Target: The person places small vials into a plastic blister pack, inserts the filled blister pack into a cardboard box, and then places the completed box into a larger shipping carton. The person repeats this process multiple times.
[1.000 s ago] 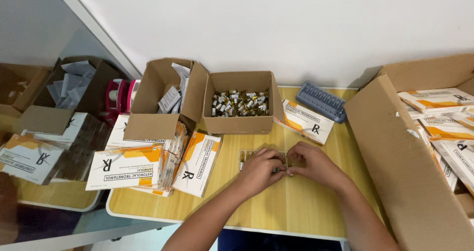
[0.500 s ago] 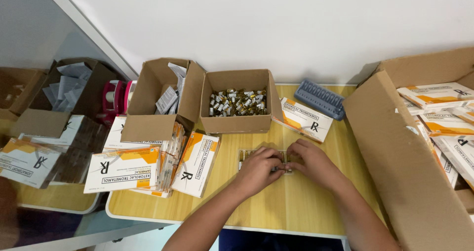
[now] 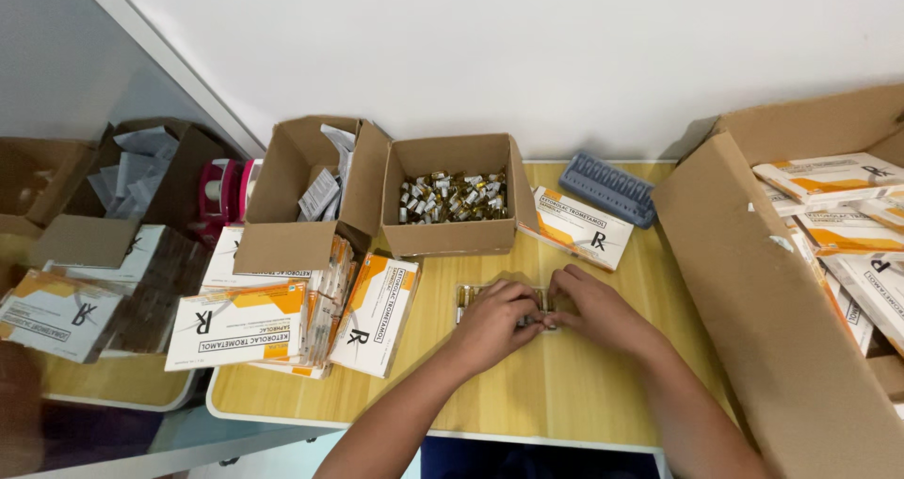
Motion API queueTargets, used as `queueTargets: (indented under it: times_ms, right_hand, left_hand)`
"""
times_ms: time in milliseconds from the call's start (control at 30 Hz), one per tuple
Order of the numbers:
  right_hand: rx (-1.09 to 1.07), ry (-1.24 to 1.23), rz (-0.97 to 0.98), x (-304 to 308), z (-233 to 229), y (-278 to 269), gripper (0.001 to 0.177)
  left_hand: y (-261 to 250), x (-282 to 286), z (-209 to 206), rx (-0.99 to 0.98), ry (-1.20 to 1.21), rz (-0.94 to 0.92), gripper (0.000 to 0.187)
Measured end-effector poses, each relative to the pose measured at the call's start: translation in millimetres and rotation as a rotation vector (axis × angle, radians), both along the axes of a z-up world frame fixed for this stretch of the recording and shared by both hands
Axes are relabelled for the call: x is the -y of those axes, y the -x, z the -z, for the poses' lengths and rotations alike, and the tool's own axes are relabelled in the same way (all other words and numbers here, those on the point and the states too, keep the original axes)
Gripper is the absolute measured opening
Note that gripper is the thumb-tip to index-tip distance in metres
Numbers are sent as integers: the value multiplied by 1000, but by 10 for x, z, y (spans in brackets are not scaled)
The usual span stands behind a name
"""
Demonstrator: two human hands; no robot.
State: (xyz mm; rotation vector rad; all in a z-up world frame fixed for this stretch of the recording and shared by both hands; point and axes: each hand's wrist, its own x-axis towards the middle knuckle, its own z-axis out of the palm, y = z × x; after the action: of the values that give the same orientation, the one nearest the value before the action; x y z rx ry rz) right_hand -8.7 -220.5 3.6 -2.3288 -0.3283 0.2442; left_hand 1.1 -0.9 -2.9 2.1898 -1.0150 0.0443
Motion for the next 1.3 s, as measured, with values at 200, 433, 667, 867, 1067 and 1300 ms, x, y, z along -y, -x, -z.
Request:
queueTargets:
  times_ms: [200, 433, 667, 867, 1067, 1300]
  right_hand:
    - [488, 82, 378, 188, 114, -136, 33]
    - [526, 417, 435, 235, 111, -71, 44]
    - [414, 335, 514, 232, -102, -162, 40]
    - [778, 68, 377, -104, -359, -214, 21]
    - [859, -46, 375, -550, -411, -136, 15]
    - [732, -55, 340, -476, -278, -140, 11]
  left_hand:
    - [5, -40, 17, 34, 19, 32, 12]
    - [13, -57, 57, 54, 5, 47, 12]
    - [-39, -97, 17, 129, 66, 5, 12]
    - [2, -184, -384, 180, 141, -78, 12]
    - [-360, -772, -1075, 307, 486, -492, 20]
    - [-2275, -1682, -1057, -52, -496, -1026, 27]
